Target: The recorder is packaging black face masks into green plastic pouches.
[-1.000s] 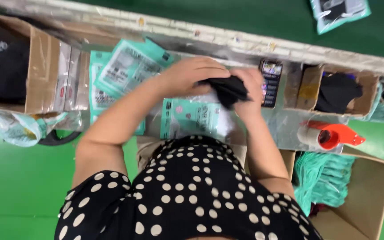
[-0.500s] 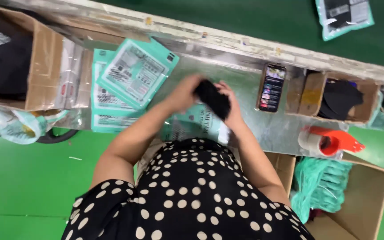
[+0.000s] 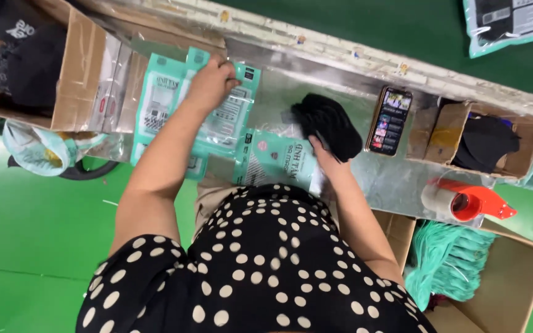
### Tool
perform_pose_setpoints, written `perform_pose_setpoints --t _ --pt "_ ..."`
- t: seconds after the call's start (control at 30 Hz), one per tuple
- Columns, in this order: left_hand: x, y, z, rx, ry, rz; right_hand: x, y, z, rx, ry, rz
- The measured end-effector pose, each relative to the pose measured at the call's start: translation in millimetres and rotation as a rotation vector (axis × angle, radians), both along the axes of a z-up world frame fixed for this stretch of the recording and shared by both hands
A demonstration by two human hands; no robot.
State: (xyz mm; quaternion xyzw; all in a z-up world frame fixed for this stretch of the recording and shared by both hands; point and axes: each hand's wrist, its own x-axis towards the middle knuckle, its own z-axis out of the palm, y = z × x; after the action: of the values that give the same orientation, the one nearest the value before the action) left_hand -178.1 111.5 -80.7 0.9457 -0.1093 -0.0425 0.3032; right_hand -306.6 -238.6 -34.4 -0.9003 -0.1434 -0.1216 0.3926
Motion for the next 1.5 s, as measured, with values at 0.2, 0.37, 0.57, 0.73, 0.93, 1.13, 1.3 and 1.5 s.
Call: perform_pose_setpoints --t 0.2,0.37,0.57,0.73,0.93,1.13,1.3,1.5 --pt "-2 14 -7 -0.049 -0.043 0.025 3 -15 -31 -0.019 -0.094 -0.024" --pt "-6 11 4 -0.047 -0.051 0.059 -1 -15 -45 -0.190 -0.126 -0.006" --pt "-5 9 14 0.037 0.036 0.166 -5 -12 -39 -0.193 -0.049 -0.005" --pt "-1 15 4 0.007 0.048 0.181 -6 -18 -49 -0.253 -0.129 0.001" --pt "3 22 -2 -0.047 0.125 0.191 4 0 11 -0.400 -0.312 0.094" --pt "6 27 -6 -0.086 -0.139 0.190 4 -1 5 -0.348 -0.174 0.114" --pt "2 27 0 -0.129 -0.021 0.170 5 -1 4 -0.157 -0.092 -0.016" --pt "-38 -21 68 -0.004 -0.505 -0.233 1 -10 -15 0.257 0.648 -0.092"
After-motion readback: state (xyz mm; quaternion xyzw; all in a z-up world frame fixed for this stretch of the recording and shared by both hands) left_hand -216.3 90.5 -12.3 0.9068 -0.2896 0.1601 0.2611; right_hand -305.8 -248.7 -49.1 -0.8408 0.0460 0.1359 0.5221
